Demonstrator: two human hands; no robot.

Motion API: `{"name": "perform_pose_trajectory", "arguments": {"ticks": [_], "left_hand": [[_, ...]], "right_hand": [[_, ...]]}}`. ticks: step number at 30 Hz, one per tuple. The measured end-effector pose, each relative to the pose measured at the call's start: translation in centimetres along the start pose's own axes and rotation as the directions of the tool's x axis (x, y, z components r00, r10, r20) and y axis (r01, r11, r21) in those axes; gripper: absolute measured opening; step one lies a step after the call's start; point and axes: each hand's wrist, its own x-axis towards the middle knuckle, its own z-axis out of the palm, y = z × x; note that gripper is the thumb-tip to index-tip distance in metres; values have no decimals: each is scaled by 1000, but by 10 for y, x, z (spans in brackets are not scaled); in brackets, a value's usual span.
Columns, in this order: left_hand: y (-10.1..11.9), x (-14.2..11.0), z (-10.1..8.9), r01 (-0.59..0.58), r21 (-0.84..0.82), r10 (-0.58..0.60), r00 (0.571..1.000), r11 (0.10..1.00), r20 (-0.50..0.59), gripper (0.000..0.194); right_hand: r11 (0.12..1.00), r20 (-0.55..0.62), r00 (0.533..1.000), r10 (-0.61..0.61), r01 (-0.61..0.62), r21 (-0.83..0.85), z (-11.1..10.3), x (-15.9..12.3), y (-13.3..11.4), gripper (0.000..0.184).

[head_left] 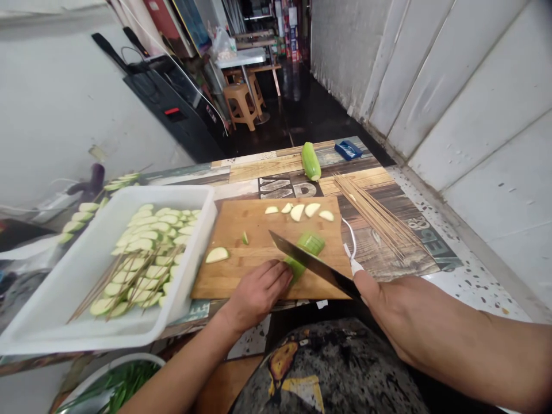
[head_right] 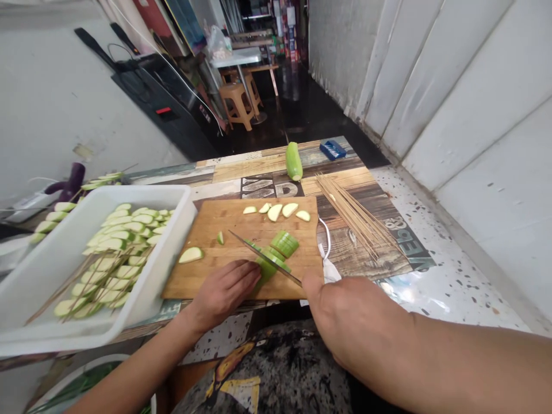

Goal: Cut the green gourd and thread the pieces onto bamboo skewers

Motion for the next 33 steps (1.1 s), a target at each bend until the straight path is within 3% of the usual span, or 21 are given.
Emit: {"name": "perform_pose_trajectory", "arguments": {"ticks": [10,17,21,26,33], "left_hand": [[2,2,0,29,-9,-29,999,1000,15,23],[1,-2,3,43,-19,-42,998,999,47,23],[9,-1,4,75,-7,-75,997,997,-35,25],[18,3,8,168,-11,-168,982,986,-87,35],[7,22,19,233,3,-231,966,972,-116,32]], "right_hand": [[1000,145,989,-10,6,25,-20,5,-10,23],[999,181,983,-41,38,24,0,11,-8,34],[997,240,969,-53,63,-38,9,12,0,41],[999,176,983,-44,41,22,1,22,23,23],[1000,136,991,12,-11,-4,-12,45,44,13]]}}
